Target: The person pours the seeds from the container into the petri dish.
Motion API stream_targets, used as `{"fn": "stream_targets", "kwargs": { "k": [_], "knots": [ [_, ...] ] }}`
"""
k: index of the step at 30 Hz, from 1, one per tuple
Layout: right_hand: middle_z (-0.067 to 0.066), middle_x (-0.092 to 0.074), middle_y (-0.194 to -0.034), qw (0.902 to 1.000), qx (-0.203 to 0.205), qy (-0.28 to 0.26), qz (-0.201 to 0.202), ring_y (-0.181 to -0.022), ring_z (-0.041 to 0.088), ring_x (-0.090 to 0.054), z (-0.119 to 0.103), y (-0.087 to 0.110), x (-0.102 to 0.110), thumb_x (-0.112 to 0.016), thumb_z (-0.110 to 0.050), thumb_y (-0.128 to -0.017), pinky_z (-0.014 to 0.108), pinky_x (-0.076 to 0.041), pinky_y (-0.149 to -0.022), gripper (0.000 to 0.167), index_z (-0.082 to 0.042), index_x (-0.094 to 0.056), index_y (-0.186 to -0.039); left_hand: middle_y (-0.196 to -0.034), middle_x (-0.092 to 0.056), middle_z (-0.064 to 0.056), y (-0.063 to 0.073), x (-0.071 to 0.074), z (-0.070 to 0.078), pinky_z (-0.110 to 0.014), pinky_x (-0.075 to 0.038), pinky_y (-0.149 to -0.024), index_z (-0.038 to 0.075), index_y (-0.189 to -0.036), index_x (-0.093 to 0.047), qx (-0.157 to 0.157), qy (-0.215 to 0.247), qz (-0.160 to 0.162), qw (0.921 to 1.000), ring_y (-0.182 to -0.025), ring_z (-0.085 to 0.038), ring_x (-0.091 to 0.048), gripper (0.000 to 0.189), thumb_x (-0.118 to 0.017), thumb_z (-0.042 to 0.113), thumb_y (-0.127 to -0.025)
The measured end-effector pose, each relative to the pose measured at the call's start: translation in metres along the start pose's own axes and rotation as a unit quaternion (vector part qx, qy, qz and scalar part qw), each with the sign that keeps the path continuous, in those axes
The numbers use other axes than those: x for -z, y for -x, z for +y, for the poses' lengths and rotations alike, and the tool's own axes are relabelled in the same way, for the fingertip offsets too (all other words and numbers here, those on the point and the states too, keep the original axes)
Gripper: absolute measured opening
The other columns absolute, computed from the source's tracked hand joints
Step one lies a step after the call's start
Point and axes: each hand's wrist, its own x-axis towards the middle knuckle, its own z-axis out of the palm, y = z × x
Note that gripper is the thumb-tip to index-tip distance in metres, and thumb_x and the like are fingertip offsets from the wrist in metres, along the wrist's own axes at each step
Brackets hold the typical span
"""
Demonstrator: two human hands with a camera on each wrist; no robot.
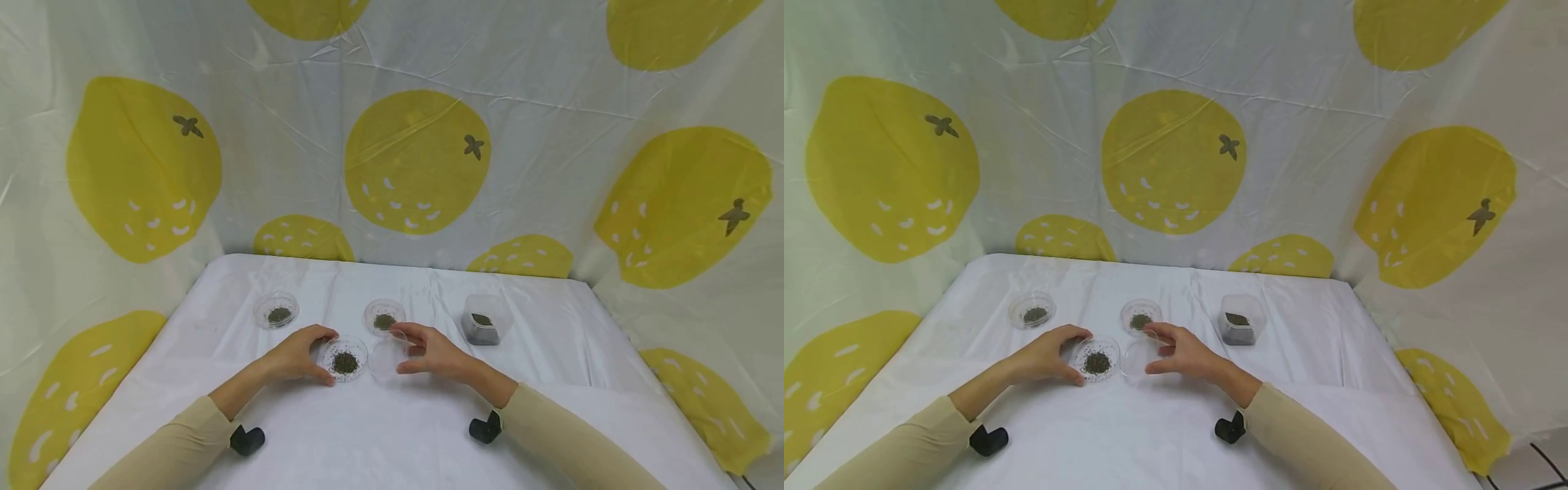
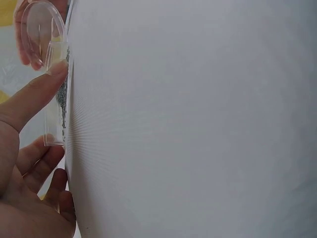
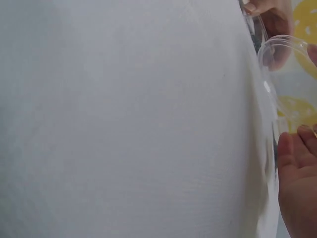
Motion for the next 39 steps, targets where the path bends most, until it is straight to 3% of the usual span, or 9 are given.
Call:
{"fn": "stream_targets", "kwargs": {
  "k": [9,14,19,26,31,39],
  "knots": [
    [0.029,-0.038,-0.157,0.9991,0.021,-0.036,0.005,-0.147,0.035,-0.036,-0.008,-0.009,-0.003,-0.087,-0.012,-0.086,0.053,-0.036,-0.114,0.085,0.008,-0.039,-0.153,-0.138,-0.06,-0.012,0.0,0.001,0.002,-0.054,-0.037,-0.113,0.0,-0.139,-0.06,0.004,0.005,-0.001,1.0,-0.134,-0.037,-0.05,0.089,-0.1,0.031,-0.066],
    [0.029,-0.037,-0.157,0.9987,0.021,-0.046,0.005,-0.146,0.041,-0.037,-0.014,-0.015,-0.008,-0.089,-0.017,-0.084,0.046,-0.039,-0.113,0.09,0.009,-0.038,-0.153,-0.137,-0.061,-0.012,0.0,0.001,0.004,-0.053,-0.037,-0.113,0.0,-0.138,-0.06,0.006,0.007,0.002,1.0,-0.133,-0.036,-0.051,0.088,-0.1,0.029,-0.065],
    [0.025,-0.036,-0.159,0.9986,0.014,-0.05,0.012,-0.145,0.043,-0.038,-0.017,-0.022,-0.013,-0.087,-0.013,-0.085,0.04,-0.041,-0.112,0.086,0.007,-0.039,-0.153,-0.136,-0.061,-0.012,0.0,0.0,0.004,-0.053,-0.038,-0.112,-0.001,-0.137,-0.061,0.006,0.007,0.002,1.0,-0.132,-0.036,-0.052,0.088,-0.101,0.029,-0.065],
    [0.028,-0.033,-0.159,0.9968,0.017,-0.075,0.02,-0.14,0.046,-0.043,-0.02,-0.031,-0.022,-0.084,-0.003,-0.084,0.055,-0.039,-0.111,0.083,0.006,-0.039,-0.153,-0.136,-0.062,-0.011,-0.001,0.0,0.001,-0.053,-0.037,-0.113,0.0,-0.137,-0.061,0.009,0.007,0.007,0.9999,-0.132,-0.036,-0.052,0.088,-0.101,0.03,-0.064],
    [0.027,-0.03,-0.16,0.9966,0.019,-0.078,0.014,-0.137,0.048,-0.046,-0.019,-0.037,-0.029,-0.082,-0.003,-0.086,0.057,-0.042,-0.109,0.084,0.004,-0.036,-0.155,-0.136,-0.061,-0.012,-0.001,0.0,0.001,-0.053,-0.037,-0.113,0.0,-0.137,-0.061,0.009,0.005,0.005,0.9999,-0.132,-0.036,-0.052,0.089,-0.101,0.03,-0.064],
    [0.019,-0.033,-0.161,0.9977,0.016,-0.063,0.02,-0.138,0.04,-0.046,-0.017,-0.045,-0.039,-0.082,-0.002,-0.085,0.048,-0.048,-0.106,0.085,0.001,-0.036,-0.156,-0.136,-0.062,-0.011,-0.001,0.0,0.0,-0.053,-0.038,-0.112,0.001,-0.137,-0.061,0.007,0.001,0.007,1.0,-0.131,-0.035,-0.053,0.088,-0.101,0.031,-0.064]
  ]
}}
